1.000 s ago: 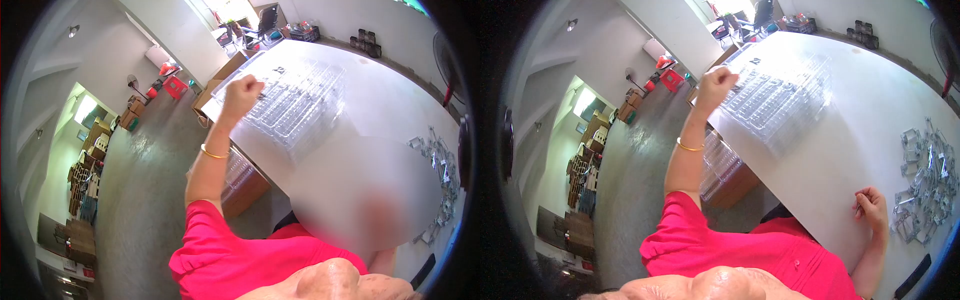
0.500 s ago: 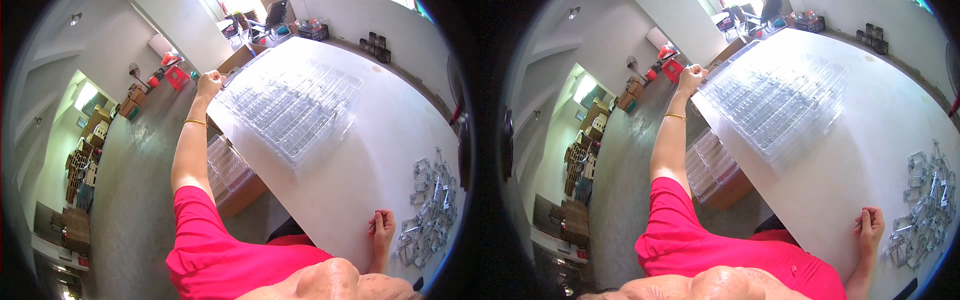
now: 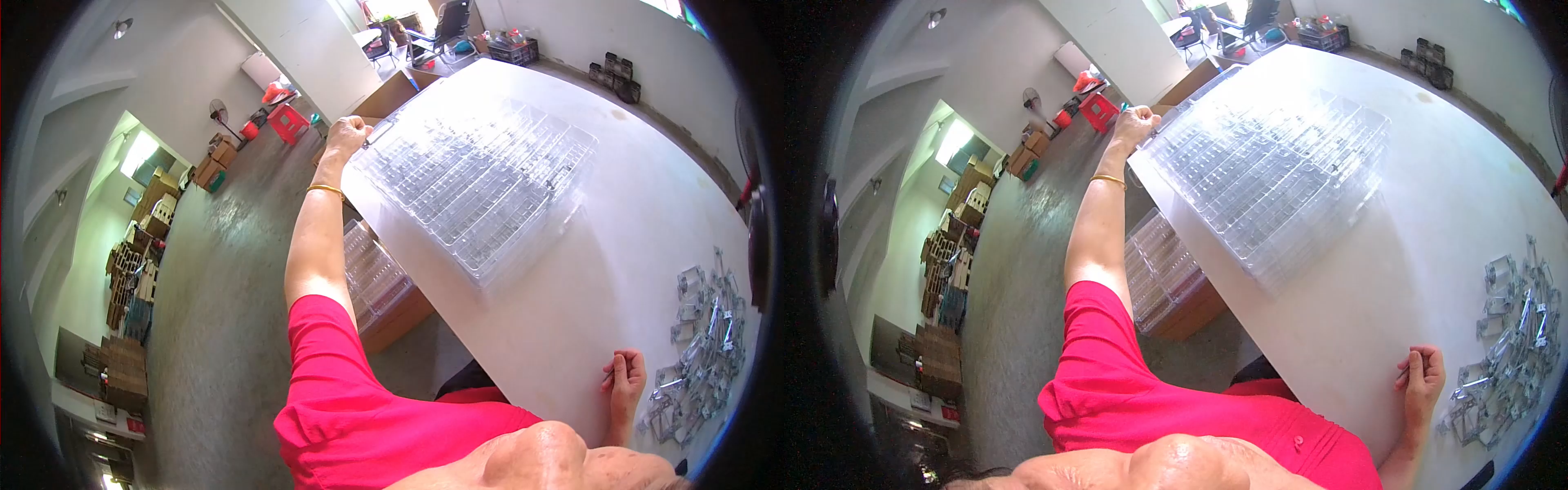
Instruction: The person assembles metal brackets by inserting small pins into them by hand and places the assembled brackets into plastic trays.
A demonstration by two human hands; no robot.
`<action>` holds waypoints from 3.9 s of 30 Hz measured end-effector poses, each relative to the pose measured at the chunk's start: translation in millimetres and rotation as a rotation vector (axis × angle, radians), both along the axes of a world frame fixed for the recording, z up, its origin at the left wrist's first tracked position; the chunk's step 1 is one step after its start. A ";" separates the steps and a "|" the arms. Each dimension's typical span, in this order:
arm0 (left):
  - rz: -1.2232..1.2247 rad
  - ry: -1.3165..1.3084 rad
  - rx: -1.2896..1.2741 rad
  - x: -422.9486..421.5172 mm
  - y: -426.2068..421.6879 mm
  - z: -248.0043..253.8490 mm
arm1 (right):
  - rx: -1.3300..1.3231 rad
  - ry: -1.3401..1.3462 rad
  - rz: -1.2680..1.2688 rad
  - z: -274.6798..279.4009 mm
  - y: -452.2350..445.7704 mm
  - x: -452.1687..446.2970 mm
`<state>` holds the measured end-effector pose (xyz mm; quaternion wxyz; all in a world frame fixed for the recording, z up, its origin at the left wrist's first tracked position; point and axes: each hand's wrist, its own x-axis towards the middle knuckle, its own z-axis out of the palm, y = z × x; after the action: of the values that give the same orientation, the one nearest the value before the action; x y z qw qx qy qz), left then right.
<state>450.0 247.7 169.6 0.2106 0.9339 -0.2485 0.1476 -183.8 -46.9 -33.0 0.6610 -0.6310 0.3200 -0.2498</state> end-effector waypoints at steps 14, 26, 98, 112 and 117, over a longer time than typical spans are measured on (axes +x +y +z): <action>0.078 0.051 0.090 14.5 -5.3 -7.3 | 0.023 0.000 0.012 -4.4 -3.6 -2.6; 0.110 0.167 0.103 10.6 -4.1 -16.4 | 0.016 0.020 -0.005 -1.7 -1.5 -1.2; -2.112 -0.076 0.078 -599.0 -335.0 -123.9 | -1.052 0.010 -0.233 -20.3 5.2 1.2; -1.187 1.895 -0.621 -447.3 -281.0 -140.3 | -0.708 0.306 -0.054 7.3 7.3 -9.0; -1.066 1.937 -0.697 -426.6 -265.5 -165.2 | -0.576 0.286 -0.092 12.8 5.2 -9.5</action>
<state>23.4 -17.8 4.4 0.5941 0.3242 -0.2910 -0.6762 -193.2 -41.7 -20.2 0.3916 -0.8058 0.3538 -0.2685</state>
